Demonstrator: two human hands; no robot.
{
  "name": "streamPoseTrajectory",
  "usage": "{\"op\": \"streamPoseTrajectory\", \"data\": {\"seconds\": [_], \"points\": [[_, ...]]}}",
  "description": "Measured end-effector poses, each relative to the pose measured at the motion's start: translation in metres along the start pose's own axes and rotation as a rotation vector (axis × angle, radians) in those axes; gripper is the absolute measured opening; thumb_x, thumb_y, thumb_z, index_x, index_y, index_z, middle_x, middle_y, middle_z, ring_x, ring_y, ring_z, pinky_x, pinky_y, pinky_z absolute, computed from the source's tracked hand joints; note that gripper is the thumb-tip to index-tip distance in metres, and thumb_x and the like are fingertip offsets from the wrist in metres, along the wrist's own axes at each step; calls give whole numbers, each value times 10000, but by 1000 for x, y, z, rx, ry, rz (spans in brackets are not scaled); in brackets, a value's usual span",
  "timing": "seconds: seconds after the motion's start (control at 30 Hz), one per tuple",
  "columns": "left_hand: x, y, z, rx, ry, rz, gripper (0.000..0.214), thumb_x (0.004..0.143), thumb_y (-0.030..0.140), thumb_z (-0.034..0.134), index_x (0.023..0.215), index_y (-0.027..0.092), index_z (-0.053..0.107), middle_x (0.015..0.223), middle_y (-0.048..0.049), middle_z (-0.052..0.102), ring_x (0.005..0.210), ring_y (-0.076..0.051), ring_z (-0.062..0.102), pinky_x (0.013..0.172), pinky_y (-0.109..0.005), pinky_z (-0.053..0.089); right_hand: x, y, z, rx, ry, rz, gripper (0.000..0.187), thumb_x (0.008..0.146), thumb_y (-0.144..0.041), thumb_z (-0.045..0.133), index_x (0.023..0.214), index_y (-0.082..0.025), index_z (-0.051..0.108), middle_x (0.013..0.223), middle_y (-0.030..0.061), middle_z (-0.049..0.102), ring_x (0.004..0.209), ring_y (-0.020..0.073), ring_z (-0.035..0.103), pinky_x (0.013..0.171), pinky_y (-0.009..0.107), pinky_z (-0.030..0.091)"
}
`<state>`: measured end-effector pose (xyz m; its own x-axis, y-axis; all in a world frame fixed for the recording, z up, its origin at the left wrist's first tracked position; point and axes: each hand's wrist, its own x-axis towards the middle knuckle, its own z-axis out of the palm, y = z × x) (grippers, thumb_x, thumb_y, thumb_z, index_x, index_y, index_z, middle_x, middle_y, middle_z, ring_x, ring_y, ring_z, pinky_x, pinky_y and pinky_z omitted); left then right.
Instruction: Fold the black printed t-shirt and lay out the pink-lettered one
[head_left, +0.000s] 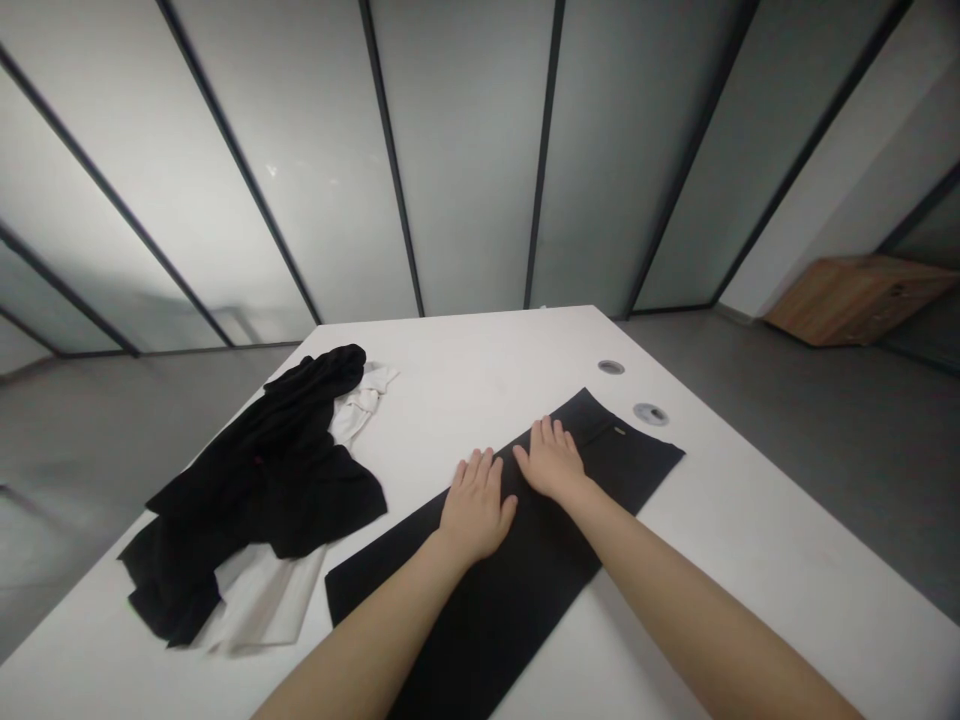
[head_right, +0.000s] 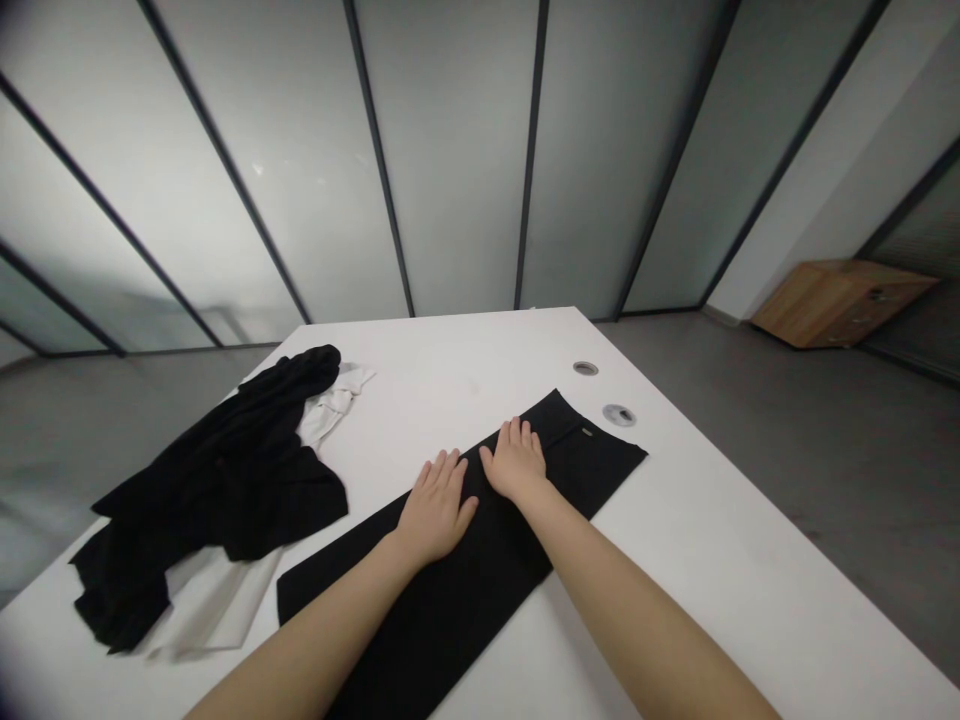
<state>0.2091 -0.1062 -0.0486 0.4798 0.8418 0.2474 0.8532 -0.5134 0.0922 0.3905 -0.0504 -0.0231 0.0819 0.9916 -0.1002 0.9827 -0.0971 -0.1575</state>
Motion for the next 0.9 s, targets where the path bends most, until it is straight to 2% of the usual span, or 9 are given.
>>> {"op": "streamPoseTrajectory", "data": {"seconds": [0.23, 0.37, 0.5, 0.67, 0.8, 0.9], "points": [[-1, -1, -8, -24, -67, 8, 652, 1061, 474, 402, 1614, 129, 414, 1695, -174, 385, 1591, -353, 311, 1279, -574, 296, 59, 45, -7, -4, 68, 194, 871, 1026, -570, 333, 1641, 42, 267, 1734, 287, 201, 1610, 410, 191, 1291, 538, 141], [-2, 1, -13, -58, -96, 1, 671, 1066, 493, 397, 1625, 123, 400, 1708, -179, 356, 1601, -360, 285, 1289, -575, 269, 81, 63, -4, 19, 138, 246, 851, 1014, -519, 336, 1624, 72, 288, 1719, 305, 231, 1592, 433, 225, 1281, 535, 180], [-3, 1, -14, -73, -107, -3, 679, 1063, 499, 396, 1640, 140, 376, 1715, -172, 344, 1605, -365, 270, 1287, -594, 259, 92, 76, -4, 23, 153, 276, 821, 1014, -488, 314, 1634, 49, 284, 1725, 290, 227, 1585, 438, 237, 1271, 551, 196], [-4, 0, -13, -87, -116, -24, 705, 1059, 537, 366, 1642, 139, 372, 1724, -164, 330, 1606, -365, 265, 1292, -582, 235, 99, 87, -9, 15, 178, 295, 798, 1028, -477, 307, 1621, 56, 295, 1692, 315, 280, 1559, 435, 278, 1243, 555, 236], [-3, 1, -14, -100, -120, -39, 737, 1055, 568, 349, 1647, 129, 366, 1731, -169, 309, 1613, -371, 243, 1298, -587, 217, 103, 98, -18, 3, 181, 307, 677, 1047, -406, 307, 1564, 13, 434, 1618, 284, 421, 1517, 434, 344, 1201, 558, 286], [-3, 1, -16, -123, -129, -43, 758, 1056, 588, 330, 1650, 119, 366, 1734, -175, 295, 1617, -374, 229, 1302, -592, 208, 103, 111, -26, -2, 195, 375, 610, 1054, -362, 307, 1488, -5, 544, 1553, 294, 489, 1478, 465, 383, 1161, 586, 307]]}}
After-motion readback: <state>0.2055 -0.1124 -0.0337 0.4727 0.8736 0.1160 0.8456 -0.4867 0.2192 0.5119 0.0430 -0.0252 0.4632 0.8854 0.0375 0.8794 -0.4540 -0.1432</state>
